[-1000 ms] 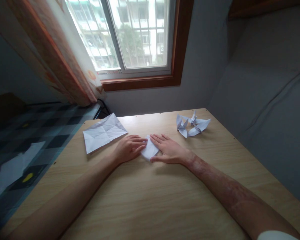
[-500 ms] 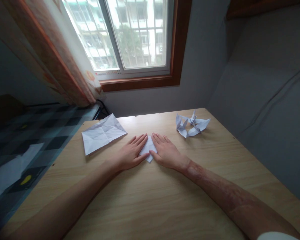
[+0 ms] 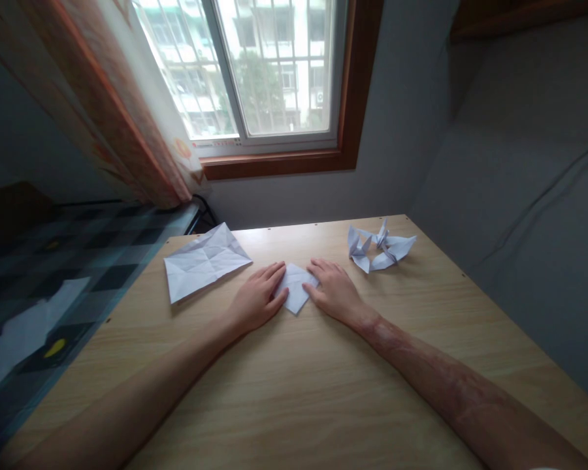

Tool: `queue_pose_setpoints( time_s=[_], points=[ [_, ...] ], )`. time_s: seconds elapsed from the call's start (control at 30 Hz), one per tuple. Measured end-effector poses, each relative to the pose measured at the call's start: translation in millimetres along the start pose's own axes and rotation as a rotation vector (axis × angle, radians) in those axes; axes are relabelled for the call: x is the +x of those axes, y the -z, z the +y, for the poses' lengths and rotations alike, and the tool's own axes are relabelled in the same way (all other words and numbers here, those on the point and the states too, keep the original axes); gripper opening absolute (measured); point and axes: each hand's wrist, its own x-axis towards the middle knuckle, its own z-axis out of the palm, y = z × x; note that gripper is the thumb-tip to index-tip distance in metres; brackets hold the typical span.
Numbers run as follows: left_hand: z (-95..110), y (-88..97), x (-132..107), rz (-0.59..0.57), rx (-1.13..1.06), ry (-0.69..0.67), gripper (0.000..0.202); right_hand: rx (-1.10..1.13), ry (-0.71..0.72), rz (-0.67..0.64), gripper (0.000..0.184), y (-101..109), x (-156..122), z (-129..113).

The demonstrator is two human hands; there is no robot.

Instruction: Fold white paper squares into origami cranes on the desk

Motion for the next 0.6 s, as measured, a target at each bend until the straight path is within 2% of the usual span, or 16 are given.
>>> queue_pose_setpoints(
  time_s=[0.1, 0.23, 0.4, 0.6],
  points=[
    [0.9, 3.8, 1.0, 0.080, -0.055, -0.029, 0.040, 0.065, 0.008, 0.057, 0.043, -1.2, 0.6, 1.8],
    [2.1, 6.6, 2.2, 0.112, -0.108, -0.069, 0.020, 0.139, 0.004, 0.084, 0.039, -2.5, 2.2, 3.5],
    [2.9, 6.7, 2.1, 0.104, -0.129, -0.103, 0.016, 0.264, -0.005, 0.106, 0.033, -2.1, 4.3, 3.8],
    [4.2, 7.5, 2.1, 0.107, -0.131, -0.068, 0.021, 0.356, -0.066, 0.137, 0.028, -2.1, 2.7, 0.1]
  ],
)
